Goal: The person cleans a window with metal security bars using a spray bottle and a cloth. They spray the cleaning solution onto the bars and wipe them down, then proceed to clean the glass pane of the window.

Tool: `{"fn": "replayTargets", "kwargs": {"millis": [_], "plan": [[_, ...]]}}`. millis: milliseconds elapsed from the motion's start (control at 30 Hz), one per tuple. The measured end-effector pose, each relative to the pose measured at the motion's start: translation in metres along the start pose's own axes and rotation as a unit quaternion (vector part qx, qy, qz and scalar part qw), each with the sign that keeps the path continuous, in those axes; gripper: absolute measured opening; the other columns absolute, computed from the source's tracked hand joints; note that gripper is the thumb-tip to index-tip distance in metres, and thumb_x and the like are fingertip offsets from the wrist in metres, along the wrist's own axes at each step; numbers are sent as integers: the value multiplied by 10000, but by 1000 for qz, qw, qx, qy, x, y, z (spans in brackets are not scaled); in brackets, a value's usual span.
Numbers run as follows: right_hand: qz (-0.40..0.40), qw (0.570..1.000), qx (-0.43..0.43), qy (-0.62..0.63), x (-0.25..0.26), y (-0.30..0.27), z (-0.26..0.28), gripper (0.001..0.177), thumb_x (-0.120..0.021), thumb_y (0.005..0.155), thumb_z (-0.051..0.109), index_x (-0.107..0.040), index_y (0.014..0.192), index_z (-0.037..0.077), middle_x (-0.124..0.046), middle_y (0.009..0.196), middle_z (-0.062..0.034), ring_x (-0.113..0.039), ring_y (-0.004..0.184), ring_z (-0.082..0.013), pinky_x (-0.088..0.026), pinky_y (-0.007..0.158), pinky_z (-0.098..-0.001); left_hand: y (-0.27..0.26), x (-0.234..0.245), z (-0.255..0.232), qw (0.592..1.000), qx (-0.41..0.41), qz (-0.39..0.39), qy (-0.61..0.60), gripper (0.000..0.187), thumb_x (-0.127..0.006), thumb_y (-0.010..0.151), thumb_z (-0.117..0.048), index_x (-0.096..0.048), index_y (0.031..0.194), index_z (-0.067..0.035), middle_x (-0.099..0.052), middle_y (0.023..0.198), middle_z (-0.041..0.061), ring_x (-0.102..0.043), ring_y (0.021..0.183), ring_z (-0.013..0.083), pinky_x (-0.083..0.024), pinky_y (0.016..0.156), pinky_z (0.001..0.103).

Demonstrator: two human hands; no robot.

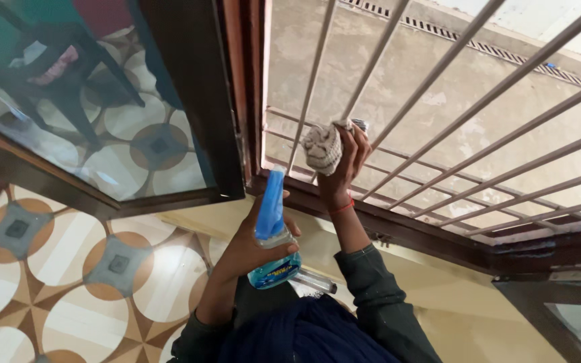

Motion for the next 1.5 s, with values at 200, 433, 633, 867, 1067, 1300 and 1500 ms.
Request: {"fn": "replayTargets", "kwargs": {"millis": [200,433,633,867,1067,1300,1500], "plan": [[-78,995,10,-66,-1,-12,7,467,-837,863,37,-656,1293,51,-610,1352,-154,-541,1320,-347,-439,1161,-487,2,31,-16,997,-8,65,30,958,-877,784,-184,-337,1570,-98,-700,974,57,-684,1003,167,-539,938,351],[-12,993,-70,-95,-12,-61,6,464,-791,837,27,-669,1285,14,-599,1315,-182,-554,1329,-382,-482,1123,-467,12,55,-15,989,14,143,41,946,-888,783,-231,-359,1557,-105,-704,1005,53,-686,1016,163,-545,954,355],[-39,993,-102,-44,1,-43,37,454,-801,814,55,-657,1243,14,-626,1267,-146,-621,1239,-313,-525,1061,-428,16,57,-20,983,-2,181,6,921,-879,818,-231,-369,1571,-82,-692,1023,72,-685,1039,189,-536,982,378],[-36,998,-40,-36,-49,10,60,506,-826,849,49,-619,1308,1,-617,1313,-167,-560,1328,-330,-509,1122,-434,17,61,-25,983,20,183,9,944,-873,794,-256,-344,1561,-99,-692,1015,62,-689,1021,173,-561,935,377],[-28,998,-4,-60,-61,-31,50,566,-885,796,83,-620,1288,-7,-508,1342,-192,-508,1315,-363,-469,1126,-445,17,68,-25,989,-4,149,22,959,-877,790,-265,-341,1568,-101,-701,1008,61,-691,1010,170,-554,948,368],[20,995,-91,-32,-61,-55,24,563,-865,734,62,-650,1251,6,-560,1292,-167,-570,1268,-339,-525,1051,-426,15,70,-22,993,-26,104,43,1007,-876,791,-270,-300,1599,-101,-701,991,61,-681,991,164,-547,942,360],[24,996,-72,50,-40,7,40,592,-866,756,84,-609,1284,14,-595,1244,-151,-624,1201,-318,-550,1024,-414,17,69,-20,998,-23,57,7,1018,-866,799,-241,-253,1599,-102,-678,996,50,-662,980,157,-550,891,363]]}}
Point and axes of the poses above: each hand's wrist, its own y-axis towards the middle knuckle, its own x-axis out of the back of the hand, z = x × y, the point moved 10 cm from there along y, towards the middle knuckle
